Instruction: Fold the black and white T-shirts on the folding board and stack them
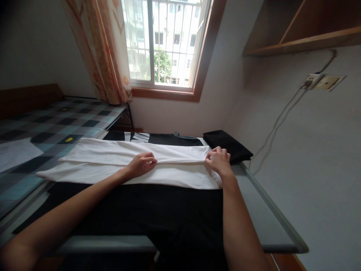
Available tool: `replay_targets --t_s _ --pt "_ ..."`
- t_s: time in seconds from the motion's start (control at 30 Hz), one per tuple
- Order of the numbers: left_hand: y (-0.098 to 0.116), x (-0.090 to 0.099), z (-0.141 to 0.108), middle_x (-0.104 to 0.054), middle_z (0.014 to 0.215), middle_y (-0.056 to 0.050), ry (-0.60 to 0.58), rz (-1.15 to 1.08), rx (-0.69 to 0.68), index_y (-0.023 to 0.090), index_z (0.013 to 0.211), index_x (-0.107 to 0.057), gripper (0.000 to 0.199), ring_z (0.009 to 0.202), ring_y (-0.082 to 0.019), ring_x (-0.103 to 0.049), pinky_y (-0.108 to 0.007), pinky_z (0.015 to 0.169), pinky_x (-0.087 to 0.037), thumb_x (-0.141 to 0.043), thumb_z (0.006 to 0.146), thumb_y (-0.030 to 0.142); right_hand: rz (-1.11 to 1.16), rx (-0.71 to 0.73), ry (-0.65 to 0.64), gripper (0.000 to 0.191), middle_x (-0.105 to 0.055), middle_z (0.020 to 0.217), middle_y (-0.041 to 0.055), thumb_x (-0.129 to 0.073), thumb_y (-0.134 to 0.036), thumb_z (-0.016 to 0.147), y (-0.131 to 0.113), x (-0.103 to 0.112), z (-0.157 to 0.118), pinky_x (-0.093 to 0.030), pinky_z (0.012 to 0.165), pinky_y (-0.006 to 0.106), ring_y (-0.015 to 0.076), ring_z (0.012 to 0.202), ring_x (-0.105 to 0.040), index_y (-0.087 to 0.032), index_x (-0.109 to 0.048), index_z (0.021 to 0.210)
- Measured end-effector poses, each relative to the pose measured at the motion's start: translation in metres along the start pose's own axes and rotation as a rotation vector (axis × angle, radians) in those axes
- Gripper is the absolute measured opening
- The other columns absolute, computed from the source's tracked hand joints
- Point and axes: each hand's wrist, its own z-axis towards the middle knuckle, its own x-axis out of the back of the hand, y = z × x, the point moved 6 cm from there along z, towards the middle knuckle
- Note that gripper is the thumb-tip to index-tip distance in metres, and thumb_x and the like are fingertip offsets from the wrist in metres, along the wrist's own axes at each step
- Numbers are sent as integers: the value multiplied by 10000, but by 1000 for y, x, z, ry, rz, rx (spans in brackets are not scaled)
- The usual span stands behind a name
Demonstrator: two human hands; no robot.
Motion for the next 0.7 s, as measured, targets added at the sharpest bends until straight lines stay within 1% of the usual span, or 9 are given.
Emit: replay_targets --t_s 0.1,0.17,0.23,0.3,0.37,0.43,0.53,0.63,0.7 --pt "-2 -5 -1 -622 840 -32 -73 -19 10 202 868 -696 190 733 -123 -579 -229 683 -438 -509 904 191 -13 -1 -93 175 -584 1109 84 -578 -277 771 2 -10 0 -352 902 447 311 1071 -460 -250 -748 802" --pt "-3 -7 -1 -626 862 -37 -103 -26 28 200 889 -697 190 753 -128 -591 -230 695 -445 -507 906 189 -20 -10 -119 209 -608 1091 93 -545 -259 794 1 -13 0 -363 887 450 315 1057 -478 -242 -753 802" --pt "-3 -9 -1 -629 892 -44 -135 -27 37 196 917 -692 191 775 -132 -599 -231 707 -453 -502 907 183 -21 -25 -65 263 -627 1063 112 -493 -245 832 -5 -11 1 -376 875 453 313 1032 -500 -218 -754 809" --pt "-2 -10 1 -629 916 -51 -161 -4 32 191 948 -684 196 788 -138 -602 -234 713 -459 -492 912 181 24 2 44 309 -633 1073 127 -446 -246 870 -20 -8 2 -392 883 437 298 1027 -521 -196 -751 890" --pt "1 -8 1 -626 926 -54 -185 54 10 194 993 -675 206 799 -147 -598 -244 718 -461 -483 919 185 112 94 135 354 -623 1149 129 -407 -271 911 -43 -8 0 -400 919 398 271 1070 -532 -182 -715 1061" --pt "3 -3 0 -624 934 -58 -209 130 -23 203 1054 -662 223 814 -159 -594 -257 727 -463 -479 926 196 173 212 152 417 -577 1279 126 -376 -350 950 -68 -15 -3 -382 981 373 256 1177 -501 -180 -635 1229" --pt "-1 12 -11 -625 956 -69 -252 249 -53 209 1113 -643 256 836 -179 -593 -287 755 -470 -466 928 196 129 289 52 535 -426 1472 123 -338 -482 967 -92 -38 -6 -296 1080 411 276 1348 -365 -202 -497 1395" --pt "-20 36 -34 -631 986 -87 -298 357 -32 197 1099 -649 275 859 -202 -596 -326 790 -476 -441 919 186 67 259 -116 612 -325 1543 120 -263 -560 968 -95 -59 -6 -203 1127 470 295 1423 -250 -229 -399 1465" --pt "-40 57 -53 -634 982 -97 -310 399 38 191 1073 -662 287 868 -215 -599 -343 799 -479 -417 926 224 53 239 -183 638 -282 1564 111 -220 -587 965 -93 -66 -5 -170 1139 480 287 1440 -213 -245 -359 1485"
